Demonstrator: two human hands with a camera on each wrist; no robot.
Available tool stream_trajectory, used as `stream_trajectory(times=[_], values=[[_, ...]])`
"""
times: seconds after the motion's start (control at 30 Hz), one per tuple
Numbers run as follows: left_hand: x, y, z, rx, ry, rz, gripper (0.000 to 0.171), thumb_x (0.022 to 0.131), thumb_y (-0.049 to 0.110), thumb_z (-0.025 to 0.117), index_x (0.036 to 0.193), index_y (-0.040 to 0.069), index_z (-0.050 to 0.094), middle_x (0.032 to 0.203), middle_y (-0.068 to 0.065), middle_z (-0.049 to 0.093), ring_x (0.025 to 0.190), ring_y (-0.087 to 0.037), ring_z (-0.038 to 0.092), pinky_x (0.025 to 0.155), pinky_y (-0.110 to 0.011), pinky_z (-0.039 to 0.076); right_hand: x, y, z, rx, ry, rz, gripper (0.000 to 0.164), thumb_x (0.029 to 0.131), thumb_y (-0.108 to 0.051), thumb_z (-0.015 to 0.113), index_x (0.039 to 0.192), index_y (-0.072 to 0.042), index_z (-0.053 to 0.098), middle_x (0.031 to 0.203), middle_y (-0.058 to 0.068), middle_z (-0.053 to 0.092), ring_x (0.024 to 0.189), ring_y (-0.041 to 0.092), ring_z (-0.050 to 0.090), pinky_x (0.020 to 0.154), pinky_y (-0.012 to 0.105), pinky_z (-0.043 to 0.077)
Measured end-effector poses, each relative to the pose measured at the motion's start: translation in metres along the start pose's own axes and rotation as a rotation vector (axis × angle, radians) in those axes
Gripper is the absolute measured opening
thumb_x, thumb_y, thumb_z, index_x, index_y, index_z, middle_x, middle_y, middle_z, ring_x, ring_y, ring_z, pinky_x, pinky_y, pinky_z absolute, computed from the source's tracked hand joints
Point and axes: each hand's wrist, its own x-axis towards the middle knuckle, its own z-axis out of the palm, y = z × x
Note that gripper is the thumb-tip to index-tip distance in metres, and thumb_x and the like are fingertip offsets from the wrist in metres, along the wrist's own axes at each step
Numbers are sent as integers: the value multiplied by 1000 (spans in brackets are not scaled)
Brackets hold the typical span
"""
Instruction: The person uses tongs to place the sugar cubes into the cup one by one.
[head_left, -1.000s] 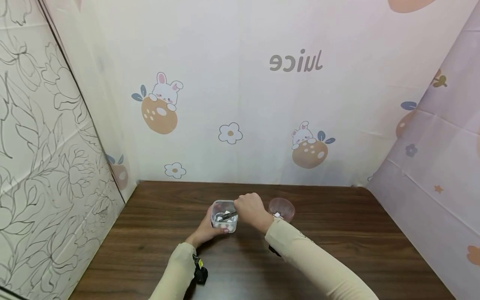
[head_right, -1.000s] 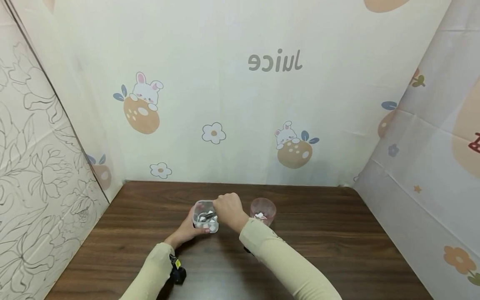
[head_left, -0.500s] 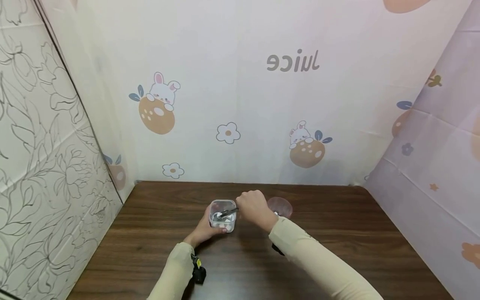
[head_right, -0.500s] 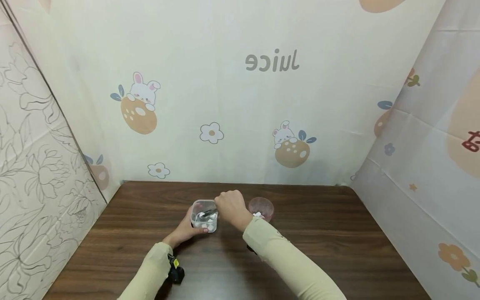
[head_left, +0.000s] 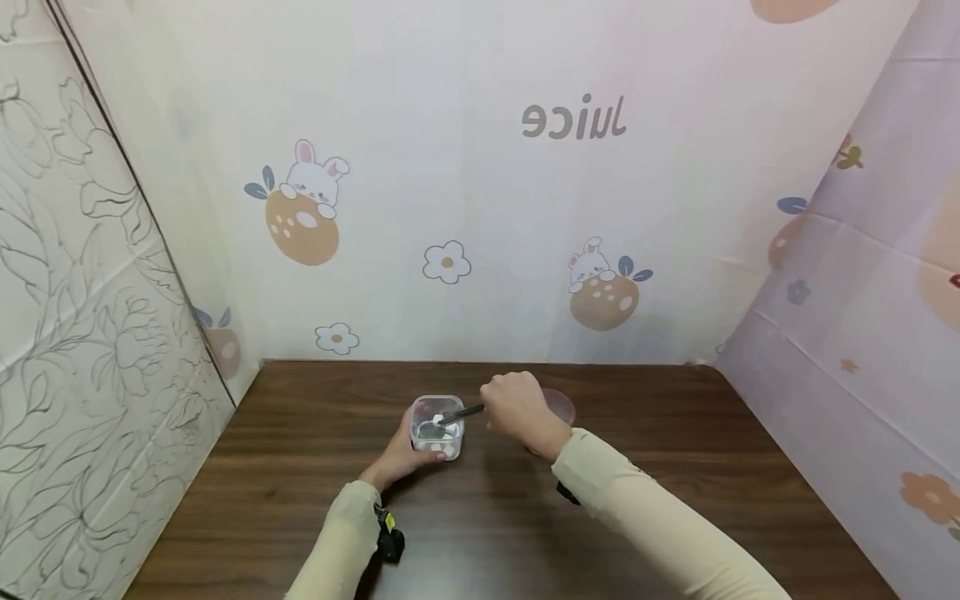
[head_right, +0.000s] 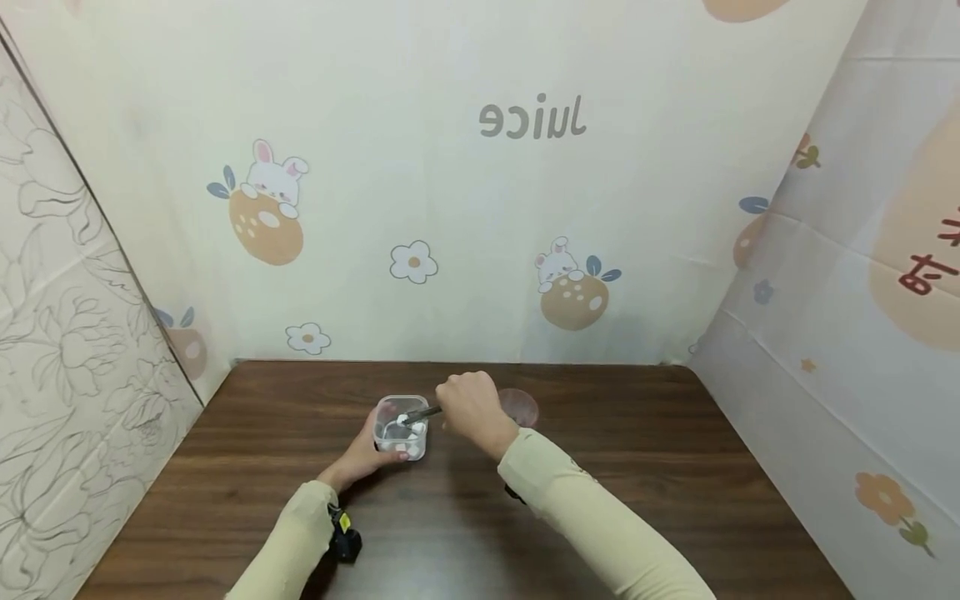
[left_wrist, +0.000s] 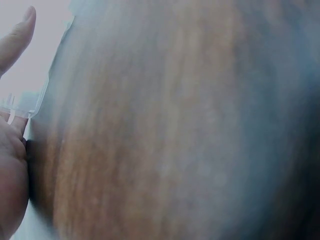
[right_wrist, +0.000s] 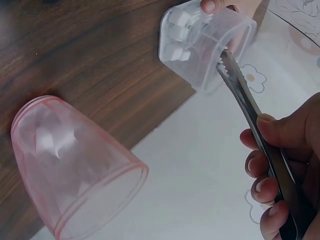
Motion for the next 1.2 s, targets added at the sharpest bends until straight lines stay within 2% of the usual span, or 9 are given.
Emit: stream_trajectory(times=[0.17,0.37,0.53,0.63,0.73,0.93,1.1,1.2], values=[[0,-4,0,7,8,12,95,60,-4,76,134,-4,16,130,-29,30,116,-43,30,95,-53,21,-5,3,-10,2,1,8,26,64,-26,69,48,-20,50,44,-7,38,38,8,31,34,27,27],[-1,-5,0,16,13,11,93,61,-4,76,133,-4,18,130,-30,30,117,-44,29,95,-54,21,-11,10,-19,1,1,11,36,69,-27,69,44,-21,43,42,-8,34,40,7,23,34,24,24],[-1,-3,0,23,19,15,92,61,-2,76,132,-4,19,130,-30,31,116,-44,30,94,-54,21,-18,17,-25,-2,34,19,45,70,-22,66,43,-21,29,43,-9,19,42,8,16,35,23,16],[-2,-3,1,27,23,28,91,61,-3,76,132,-5,19,129,-30,32,115,-45,32,94,-54,22,-22,22,-28,-2,36,29,46,70,-23,66,43,-21,29,43,-9,16,42,7,14,36,22,13],[-2,-3,2,29,30,35,91,60,-3,76,132,-6,20,128,-31,32,115,-45,31,94,-55,22,-26,27,-29,6,19,44,42,70,-24,68,43,-21,37,41,-10,20,41,7,16,35,22,16],[-4,2,1,12,18,-3,92,62,-1,76,133,-6,18,131,-32,29,117,-46,28,96,-55,18,-31,38,-32,31,3,85,26,69,-21,66,48,-19,51,40,-8,32,41,9,22,32,25,22],[-3,1,1,7,12,-7,92,63,-2,76,133,-6,17,131,-31,28,118,-45,28,96,-54,18,-39,49,-35,26,14,107,5,64,-16,63,61,-19,66,49,-5,51,40,10,30,32,28,26],[-3,1,1,-2,12,-21,94,63,-3,75,135,-5,16,132,-30,27,118,-45,27,97,-54,18,-44,54,-39,25,7,120,9,64,-15,63,66,-21,69,55,-5,57,40,10,34,32,28,26]])
